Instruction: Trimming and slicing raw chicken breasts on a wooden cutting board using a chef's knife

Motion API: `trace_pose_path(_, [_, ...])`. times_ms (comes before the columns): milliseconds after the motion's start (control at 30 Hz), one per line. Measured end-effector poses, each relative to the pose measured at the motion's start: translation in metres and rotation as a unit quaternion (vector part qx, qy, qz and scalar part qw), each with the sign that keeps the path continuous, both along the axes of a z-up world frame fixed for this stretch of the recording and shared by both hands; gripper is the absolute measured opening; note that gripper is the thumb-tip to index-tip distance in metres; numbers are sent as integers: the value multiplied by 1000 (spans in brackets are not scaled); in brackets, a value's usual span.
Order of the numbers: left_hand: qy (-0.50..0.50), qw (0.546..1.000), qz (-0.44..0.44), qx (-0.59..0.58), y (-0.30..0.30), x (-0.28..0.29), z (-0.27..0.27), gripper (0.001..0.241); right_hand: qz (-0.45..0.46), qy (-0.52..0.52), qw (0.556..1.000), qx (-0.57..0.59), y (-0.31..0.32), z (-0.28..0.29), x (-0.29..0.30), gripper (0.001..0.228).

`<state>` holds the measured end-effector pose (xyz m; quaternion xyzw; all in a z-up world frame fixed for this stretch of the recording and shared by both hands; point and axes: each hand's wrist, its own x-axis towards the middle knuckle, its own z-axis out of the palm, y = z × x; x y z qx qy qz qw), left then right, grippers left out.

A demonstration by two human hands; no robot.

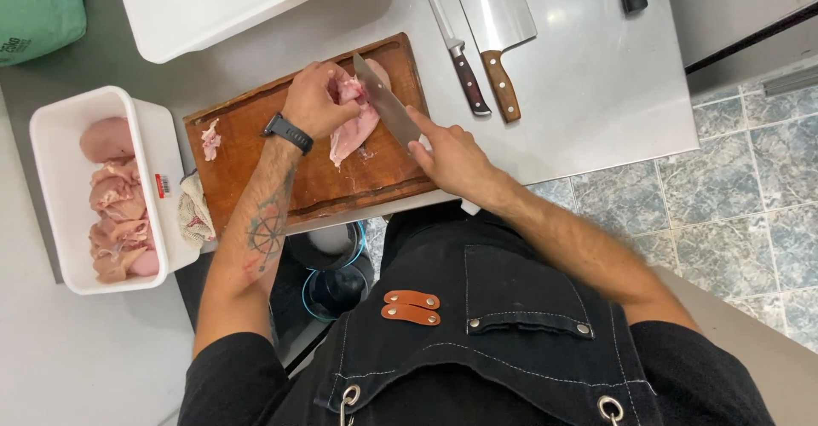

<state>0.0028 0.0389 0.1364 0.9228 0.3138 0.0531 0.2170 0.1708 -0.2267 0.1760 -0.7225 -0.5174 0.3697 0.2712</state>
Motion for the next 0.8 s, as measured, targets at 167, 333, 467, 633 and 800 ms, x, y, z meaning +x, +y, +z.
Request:
trace_pose_path(167, [-5,1000,23,-16,-1,-2,1,38,50,-24,998,-39,-5,10,4,61])
trace_pose_path(333, [-17,999,18,-45,-6,-3,1,39,57,-31,996,-55,-16,24,10,59])
trace_pose_path(467, [-18,994,76,-77,19,-7,-18,29,87,52,987,-121,-32,80,20,61])
trace_pose_path(633, [-40,985,122,-112,16,-8,-21,46,46,81,991,-97,-17,44,25,63])
trace_pose_path(800, [-61,975,124,-171,24,-14,-31,44,110,123,977,-138,-16,60,11,62])
